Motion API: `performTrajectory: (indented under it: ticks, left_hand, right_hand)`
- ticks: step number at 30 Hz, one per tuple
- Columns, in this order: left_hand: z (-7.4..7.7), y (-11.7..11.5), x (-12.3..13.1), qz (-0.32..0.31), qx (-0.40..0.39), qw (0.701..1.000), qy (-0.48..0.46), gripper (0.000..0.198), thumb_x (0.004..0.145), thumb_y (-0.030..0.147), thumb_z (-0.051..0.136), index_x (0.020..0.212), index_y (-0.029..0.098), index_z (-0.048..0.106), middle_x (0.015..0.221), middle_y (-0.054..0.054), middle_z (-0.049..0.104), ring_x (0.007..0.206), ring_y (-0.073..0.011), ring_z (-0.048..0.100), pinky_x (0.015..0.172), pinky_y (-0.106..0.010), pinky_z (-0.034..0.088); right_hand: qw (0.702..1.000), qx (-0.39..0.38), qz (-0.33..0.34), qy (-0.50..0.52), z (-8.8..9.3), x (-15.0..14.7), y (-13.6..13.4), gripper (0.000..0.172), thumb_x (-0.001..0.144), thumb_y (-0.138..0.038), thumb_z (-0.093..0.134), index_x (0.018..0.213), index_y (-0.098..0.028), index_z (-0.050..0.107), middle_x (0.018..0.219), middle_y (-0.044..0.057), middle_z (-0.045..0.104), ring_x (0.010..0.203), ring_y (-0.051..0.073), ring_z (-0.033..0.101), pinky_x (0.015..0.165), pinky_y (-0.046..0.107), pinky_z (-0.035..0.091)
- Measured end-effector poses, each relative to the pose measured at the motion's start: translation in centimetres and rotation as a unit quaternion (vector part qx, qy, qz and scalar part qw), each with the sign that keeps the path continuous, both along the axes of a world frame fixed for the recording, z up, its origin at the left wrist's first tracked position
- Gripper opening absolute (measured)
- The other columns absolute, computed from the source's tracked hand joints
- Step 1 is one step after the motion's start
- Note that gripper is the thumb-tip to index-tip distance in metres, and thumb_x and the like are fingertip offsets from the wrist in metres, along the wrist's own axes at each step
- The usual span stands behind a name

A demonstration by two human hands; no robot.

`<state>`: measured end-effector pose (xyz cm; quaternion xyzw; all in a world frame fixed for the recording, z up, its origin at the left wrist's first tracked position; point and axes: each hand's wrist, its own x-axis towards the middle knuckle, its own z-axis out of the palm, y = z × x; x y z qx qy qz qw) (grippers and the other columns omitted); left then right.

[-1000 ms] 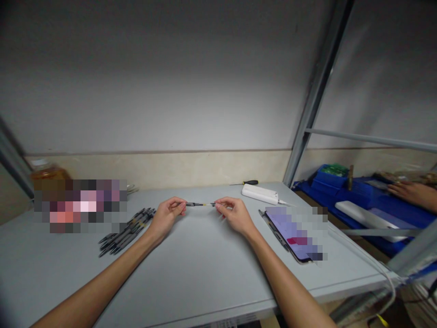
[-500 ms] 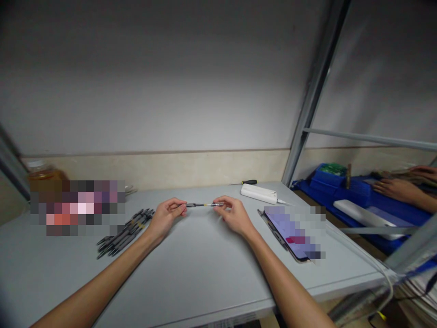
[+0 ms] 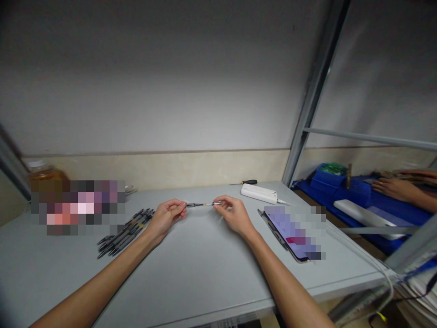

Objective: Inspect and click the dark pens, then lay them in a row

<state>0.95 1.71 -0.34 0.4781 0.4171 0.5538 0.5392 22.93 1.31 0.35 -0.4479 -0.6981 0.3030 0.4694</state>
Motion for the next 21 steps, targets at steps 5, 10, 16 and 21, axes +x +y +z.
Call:
performTrajectory:
  ticks: [5, 10, 16, 21]
  left_hand:
    - [0.2, -0.3, 0.0, -0.016, -0.037, 0.999, -0.019, 0.031, 0.052, 0.034, 0.076, 0.064, 0.011, 0.058, 0.053, 0.002, 0.057, 0.047, -0.0062, 0.051, 0.054, -0.020, 0.043]
    - [0.3, -0.3, 0.1, -0.009, -0.065, 0.996, -0.055, 0.029, 0.053, 0.031, 0.075, 0.060, 0.011, 0.055, 0.049, 0.003, 0.053, 0.043, -0.0047, 0.047, 0.048, -0.019, 0.041]
    - [0.1, 0.0, 0.0, 0.003, -0.107, 0.990, -0.087, 0.022, 0.062, 0.024, 0.071, 0.060, 0.012, 0.053, 0.050, 0.003, 0.053, 0.042, -0.0046, 0.048, 0.047, -0.018, 0.041]
    - [-0.2, 0.3, -0.1, -0.006, -0.153, 0.984, -0.096, 0.020, 0.068, 0.024, 0.067, 0.062, 0.013, 0.051, 0.049, 0.003, 0.052, 0.039, -0.0044, 0.045, 0.043, -0.018, 0.040]
  right_hand:
    - [0.999, -0.001, -0.001, -0.038, -0.3, 0.1, 0.1, 0.027, 0.077, -0.039, 0.054, 0.084, -0.014, 0.063, 0.054, -0.001, 0.052, 0.047, 0.010, 0.043, 0.048, 0.022, 0.038]
    - [0.996, 0.018, 0.000, -0.093, 0.1, -0.3, -0.4, 0.027, 0.078, -0.039, 0.053, 0.081, -0.014, 0.063, 0.054, -0.001, 0.051, 0.049, 0.010, 0.043, 0.049, 0.022, 0.035]
    - [0.981, 0.096, -0.007, -0.171, 0.4, -0.6, -0.9, 0.022, 0.080, -0.036, 0.053, 0.084, -0.017, 0.064, 0.060, 0.002, 0.059, 0.054, 0.013, 0.049, 0.056, 0.024, 0.037]
    - [0.966, 0.140, -0.002, -0.217, 0.3, -0.5, -0.8, 0.025, 0.085, -0.036, 0.045, 0.085, -0.017, 0.062, 0.070, 0.006, 0.062, 0.064, 0.016, 0.053, 0.064, 0.027, 0.039]
